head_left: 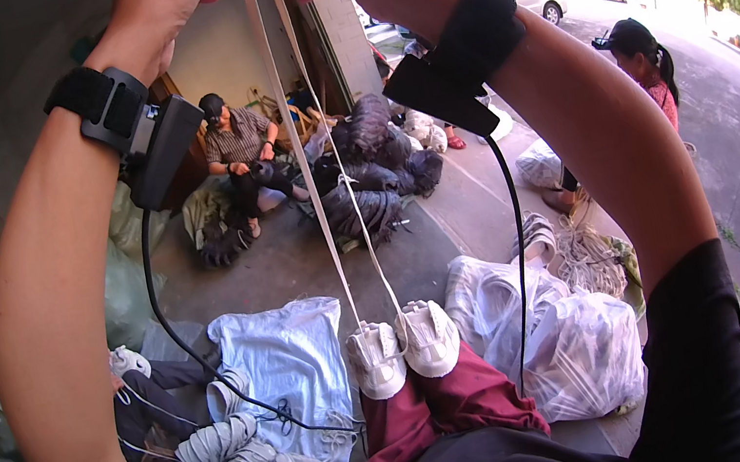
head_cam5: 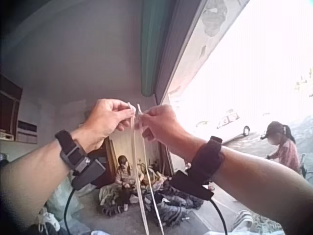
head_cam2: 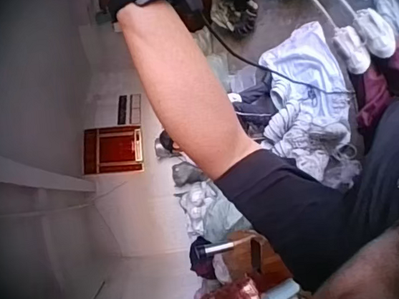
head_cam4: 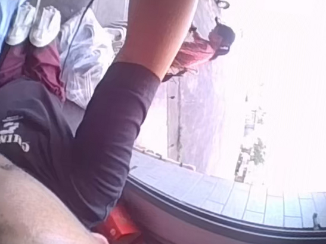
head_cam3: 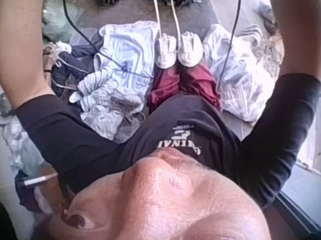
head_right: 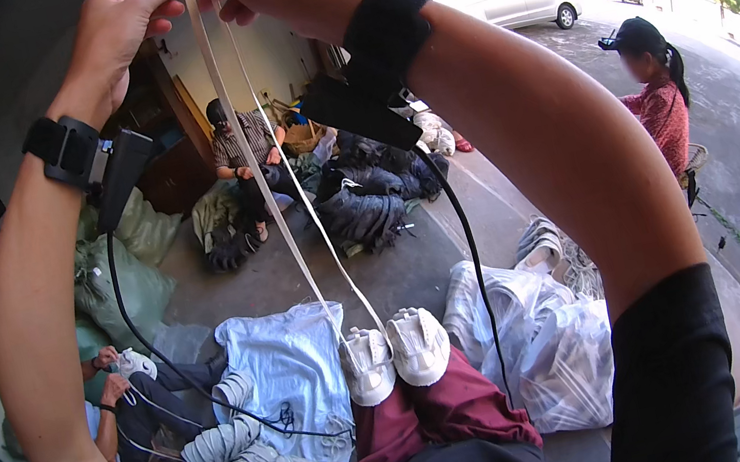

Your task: Threading white laces through the eyelets of a shoe upper.

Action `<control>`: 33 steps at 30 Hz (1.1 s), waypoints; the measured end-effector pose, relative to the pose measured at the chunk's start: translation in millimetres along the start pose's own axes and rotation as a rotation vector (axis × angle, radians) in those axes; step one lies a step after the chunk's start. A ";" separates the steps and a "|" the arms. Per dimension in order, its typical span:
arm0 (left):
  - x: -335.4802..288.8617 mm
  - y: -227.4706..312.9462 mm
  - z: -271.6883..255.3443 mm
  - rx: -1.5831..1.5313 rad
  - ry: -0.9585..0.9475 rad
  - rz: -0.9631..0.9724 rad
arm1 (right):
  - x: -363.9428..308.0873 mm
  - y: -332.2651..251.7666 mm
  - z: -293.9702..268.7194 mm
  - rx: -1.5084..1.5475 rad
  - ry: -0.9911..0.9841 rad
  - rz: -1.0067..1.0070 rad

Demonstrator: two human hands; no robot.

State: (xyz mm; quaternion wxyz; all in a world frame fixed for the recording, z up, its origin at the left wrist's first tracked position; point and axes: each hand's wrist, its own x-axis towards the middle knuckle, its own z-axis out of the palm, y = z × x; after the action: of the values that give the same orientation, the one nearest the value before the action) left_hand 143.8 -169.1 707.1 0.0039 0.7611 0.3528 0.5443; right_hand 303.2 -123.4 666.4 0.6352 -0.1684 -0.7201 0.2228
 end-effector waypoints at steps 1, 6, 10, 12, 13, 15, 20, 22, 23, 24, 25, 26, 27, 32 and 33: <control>-0.2 0.8 -1.2 -0.001 0.000 -0.002 | 0.2 -1.0 0.3 -0.001 -0.001 0.002; -5.1 0.0 -3.9 0.009 0.019 -0.010 | -4.8 -5.6 4.0 -0.015 0.005 0.023; -7.8 -8.2 -4.5 -0.035 -0.011 -0.022 | -10.1 -1.8 8.9 -0.008 0.001 0.023; -7.2 -8.7 -6.8 -0.007 0.021 -0.014 | -1.9 6.2 14.6 0.006 0.048 0.009; -6.0 -6.7 -5.7 0.004 -0.003 0.011 | -2.6 5.0 10.3 0.031 0.046 -0.007; -3.0 -4.9 -1.3 0.010 0.000 0.006 | -4.2 2.9 -3.5 0.028 0.048 -0.012; -23.4 -16.3 -1.1 0.085 0.045 0.007 | -8.4 23.7 -6.1 0.014 0.005 -0.036; -31.7 -29.1 -5.2 0.081 -0.014 0.048 | -12.8 33.0 -11.5 -0.008 0.012 -0.051; -30.4 -38.1 -10.7 0.098 0.023 0.027 | -16.3 35.3 -17.9 -0.046 -0.026 -0.053; -29.9 -48.8 -19.4 0.117 0.060 0.006 | -20.8 38.7 -24.0 -0.080 -0.030 -0.041; -38.2 -57.0 -24.9 0.124 0.043 0.035 | -24.8 47.3 -39.7 -0.077 -0.010 -0.032; -27.1 -77.9 -57.3 0.195 0.111 -0.043 | -28.2 52.4 -48.8 -0.054 -0.006 -0.035; -20.0 -99.2 -47.9 0.094 0.136 -0.077 | -37.5 65.2 -83.8 -0.120 0.033 0.010; -32.1 -232.2 -271.3 0.352 0.202 -0.354 | -71.1 96.6 -152.7 -0.136 0.171 0.136; -50.6 -255.0 -316.6 0.405 0.261 -0.402 | -79.2 103.2 -166.5 -0.124 0.193 0.184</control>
State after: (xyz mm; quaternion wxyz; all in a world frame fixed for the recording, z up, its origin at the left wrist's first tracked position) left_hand -263.3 -124.6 694.9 -0.0854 0.5849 0.5951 0.5445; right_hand 474.7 -60.1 560.3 0.6668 -0.2933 -0.6495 0.2179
